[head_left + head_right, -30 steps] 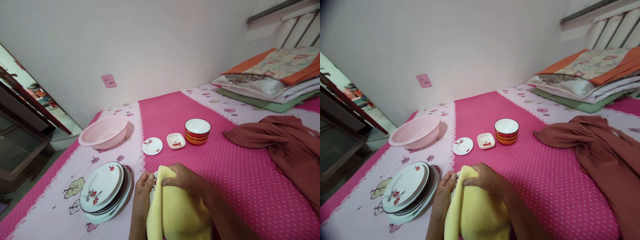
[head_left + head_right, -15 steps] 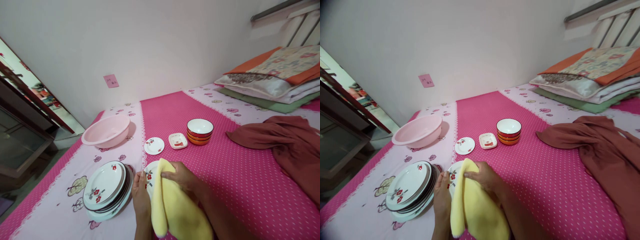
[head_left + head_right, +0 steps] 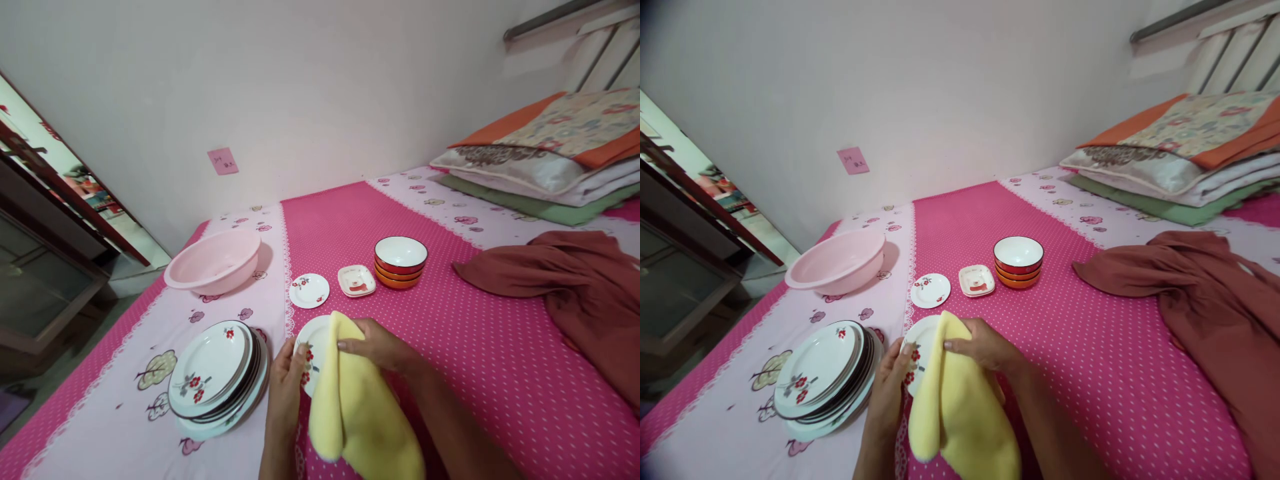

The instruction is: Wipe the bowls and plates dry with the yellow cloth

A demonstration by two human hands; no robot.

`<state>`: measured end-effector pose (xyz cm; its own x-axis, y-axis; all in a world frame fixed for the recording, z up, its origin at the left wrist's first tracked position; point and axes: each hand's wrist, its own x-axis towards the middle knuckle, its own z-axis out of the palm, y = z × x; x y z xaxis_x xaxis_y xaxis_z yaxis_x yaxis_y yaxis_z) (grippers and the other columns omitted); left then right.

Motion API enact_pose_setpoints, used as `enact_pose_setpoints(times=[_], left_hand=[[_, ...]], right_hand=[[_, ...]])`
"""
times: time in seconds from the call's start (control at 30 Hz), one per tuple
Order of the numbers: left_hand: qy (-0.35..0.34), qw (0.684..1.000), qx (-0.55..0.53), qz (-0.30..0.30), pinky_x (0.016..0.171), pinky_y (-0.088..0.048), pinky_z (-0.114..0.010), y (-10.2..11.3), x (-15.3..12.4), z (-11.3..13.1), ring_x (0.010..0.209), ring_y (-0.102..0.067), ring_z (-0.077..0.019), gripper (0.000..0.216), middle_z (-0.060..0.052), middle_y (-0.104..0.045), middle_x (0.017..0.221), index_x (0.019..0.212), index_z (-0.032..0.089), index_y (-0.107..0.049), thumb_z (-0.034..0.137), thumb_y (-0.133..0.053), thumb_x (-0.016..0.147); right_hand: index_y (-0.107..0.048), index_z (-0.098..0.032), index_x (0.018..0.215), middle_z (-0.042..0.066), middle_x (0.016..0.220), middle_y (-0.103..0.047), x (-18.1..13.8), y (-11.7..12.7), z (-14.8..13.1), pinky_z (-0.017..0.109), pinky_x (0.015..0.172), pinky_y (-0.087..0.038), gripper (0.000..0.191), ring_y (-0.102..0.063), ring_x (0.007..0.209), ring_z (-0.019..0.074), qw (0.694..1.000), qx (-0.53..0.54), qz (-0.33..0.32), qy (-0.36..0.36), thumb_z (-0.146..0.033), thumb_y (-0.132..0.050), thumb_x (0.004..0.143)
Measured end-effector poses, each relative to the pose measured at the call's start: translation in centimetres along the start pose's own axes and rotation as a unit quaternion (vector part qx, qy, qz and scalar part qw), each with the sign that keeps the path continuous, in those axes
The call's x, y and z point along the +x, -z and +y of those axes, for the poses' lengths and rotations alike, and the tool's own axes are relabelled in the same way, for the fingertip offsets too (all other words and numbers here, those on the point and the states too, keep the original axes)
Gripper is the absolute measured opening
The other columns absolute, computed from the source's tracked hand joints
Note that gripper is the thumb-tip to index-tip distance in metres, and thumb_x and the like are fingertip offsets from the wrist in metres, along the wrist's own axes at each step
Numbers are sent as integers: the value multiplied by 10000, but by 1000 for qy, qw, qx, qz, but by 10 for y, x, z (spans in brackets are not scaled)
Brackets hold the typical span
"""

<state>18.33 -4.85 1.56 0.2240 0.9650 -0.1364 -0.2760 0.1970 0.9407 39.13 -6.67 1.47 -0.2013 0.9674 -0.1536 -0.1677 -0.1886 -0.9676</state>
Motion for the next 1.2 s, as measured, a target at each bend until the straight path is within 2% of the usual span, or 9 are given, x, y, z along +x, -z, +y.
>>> enact_pose_setpoints(times=[0.13, 0.3, 0.4, 0.53, 0.7, 0.8, 0.93, 1.1, 1.2], left_hand=[[47, 996, 20, -79, 642, -554, -284, -3, -4, 3, 693, -728, -210, 431, -85, -788, 849, 1080, 161, -768, 503, -832, 826], [37, 994, 52, -91, 647, -563, -293, -9, -9, 7, 703, -739, -227, 448, -102, -797, 853, 1111, 142, -789, 513, -795, 860], [25, 997, 41, -62, 659, -574, -300, -10, -8, 8, 724, -744, -233, 451, -97, -800, 874, 1109, 148, -790, 512, -807, 843], [-17, 999, 26, 10, 708, -587, -314, -9, -4, 3, 792, -748, -247, 478, -93, -800, 913, 1071, 148, -783, 539, -828, 800], [-46, 996, 20, 80, 745, -578, -309, -10, -2, -8, 812, -736, -234, 464, -73, -785, 895, 1014, 167, -745, 595, -777, 836], [-45, 994, 4, 100, 730, -564, -296, -12, -4, -8, 800, -722, -215, 447, -53, -769, 891, 1043, 183, -725, 589, -759, 859], [-40, 998, 22, 42, 659, -512, -243, -8, -3, -4, 722, -661, -165, 402, -23, -726, 827, 989, 181, -717, 558, -772, 862], [-8, 997, 65, -42, 526, -400, -212, 1, 0, -1, 546, -507, -108, 445, 28, -588, 639, 780, 162, -664, 584, -799, 820], [11, 993, 82, -88, 529, -400, -226, 0, -1, -2, 553, -506, -122, 448, 20, -588, 632, 821, 161, -693, 603, -751, 859]], right_hand=[[-770, -122, 1107, 91, 1035, -816, -5, 10, 0, 323, 783, -567, 549, -756, 867, 250, 997, -10, -77, -8, -529, -864, 751], [-773, -125, 1086, 84, 1032, -819, -4, 3, 0, 331, 792, -575, 534, -762, 863, 252, 995, -4, -95, -24, -512, -875, 732], [-768, -130, 1103, 88, 1050, -820, -1, -2, 1, 335, 791, -582, 547, -764, 897, 267, 998, -7, -66, -10, -522, -872, 735], [-770, -130, 1121, 105, 1070, -820, 3, -4, 3, 350, 780, -592, 557, -770, 934, 302, 999, -31, -21, -1, -544, -856, 758], [-766, -137, 1127, 121, 1094, -819, 7, -11, 5, 395, 817, -603, 583, -778, 951, 326, 1000, 3, -2, -11, -575, -854, 752], [-759, -129, 1123, 125, 1075, -820, 7, -12, 3, 394, 813, -602, 608, -779, 928, 318, 1000, 15, 2, -8, -595, -855, 744], [-760, -123, 1114, 117, 1051, -821, 2, -3, 0, 361, 775, -593, 592, -775, 880, 289, 1000, 8, -7, -10, -584, -856, 754], [-778, -127, 1098, 92, 1047, -820, -4, 13, 2, 316, 761, -574, 544, -765, 888, 262, 997, -18, -72, -8, -554, -851, 770], [-786, -129, 1083, 84, 1045, -821, -5, 15, 4, 314, 776, -576, 544, -764, 899, 261, 995, -30, -92, -26, -549, -864, 747]])
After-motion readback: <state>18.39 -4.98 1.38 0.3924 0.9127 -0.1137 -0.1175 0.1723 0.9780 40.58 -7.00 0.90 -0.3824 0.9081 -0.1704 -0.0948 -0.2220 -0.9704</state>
